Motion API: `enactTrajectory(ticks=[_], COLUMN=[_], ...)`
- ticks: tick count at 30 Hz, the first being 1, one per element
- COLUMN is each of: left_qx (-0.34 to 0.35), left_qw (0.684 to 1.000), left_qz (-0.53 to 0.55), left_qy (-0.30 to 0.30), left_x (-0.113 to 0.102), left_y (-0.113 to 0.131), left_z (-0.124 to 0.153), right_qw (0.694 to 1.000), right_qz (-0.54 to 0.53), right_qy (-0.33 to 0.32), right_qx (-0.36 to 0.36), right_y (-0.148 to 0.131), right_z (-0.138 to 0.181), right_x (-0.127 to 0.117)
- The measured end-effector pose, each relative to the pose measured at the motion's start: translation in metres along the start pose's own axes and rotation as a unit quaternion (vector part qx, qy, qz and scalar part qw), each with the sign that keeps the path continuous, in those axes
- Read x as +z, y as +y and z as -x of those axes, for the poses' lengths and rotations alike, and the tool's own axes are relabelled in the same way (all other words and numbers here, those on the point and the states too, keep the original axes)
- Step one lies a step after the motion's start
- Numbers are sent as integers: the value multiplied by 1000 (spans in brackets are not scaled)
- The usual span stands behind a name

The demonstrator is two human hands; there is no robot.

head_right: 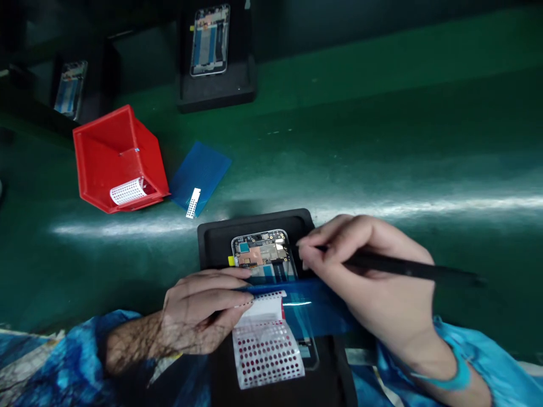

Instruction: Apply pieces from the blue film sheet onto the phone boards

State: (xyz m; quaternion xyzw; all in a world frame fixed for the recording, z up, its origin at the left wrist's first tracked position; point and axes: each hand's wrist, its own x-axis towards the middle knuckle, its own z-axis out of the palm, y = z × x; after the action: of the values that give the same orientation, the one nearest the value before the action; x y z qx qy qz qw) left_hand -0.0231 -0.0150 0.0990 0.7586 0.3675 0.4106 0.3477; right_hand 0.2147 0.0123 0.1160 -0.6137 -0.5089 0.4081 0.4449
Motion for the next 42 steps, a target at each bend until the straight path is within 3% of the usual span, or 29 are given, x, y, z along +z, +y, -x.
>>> enactTrajectory(ticks=[9, 28, 37, 42], left_qx=[5, 4, 8, 4], left_qw=[999, 1000, 999, 1000], left_qz=[-17, -25, -22, -19], left_qy=[-36, -19, -23, -22], left_x=[-7, -6, -6, -6], left_y=[1, 4, 1, 2], left_z=[1, -2, -2, -1], right_qw=[999, 999, 999, 998], right_qz=[1, 17, 25, 36], right_qy=[27, 32, 25, 5], right_qx=[39, 25, 3, -43], right_y=[-4, -3, 1, 1], right_z=[-12, -9, -10, -8], right_x=[2, 6, 7, 6])
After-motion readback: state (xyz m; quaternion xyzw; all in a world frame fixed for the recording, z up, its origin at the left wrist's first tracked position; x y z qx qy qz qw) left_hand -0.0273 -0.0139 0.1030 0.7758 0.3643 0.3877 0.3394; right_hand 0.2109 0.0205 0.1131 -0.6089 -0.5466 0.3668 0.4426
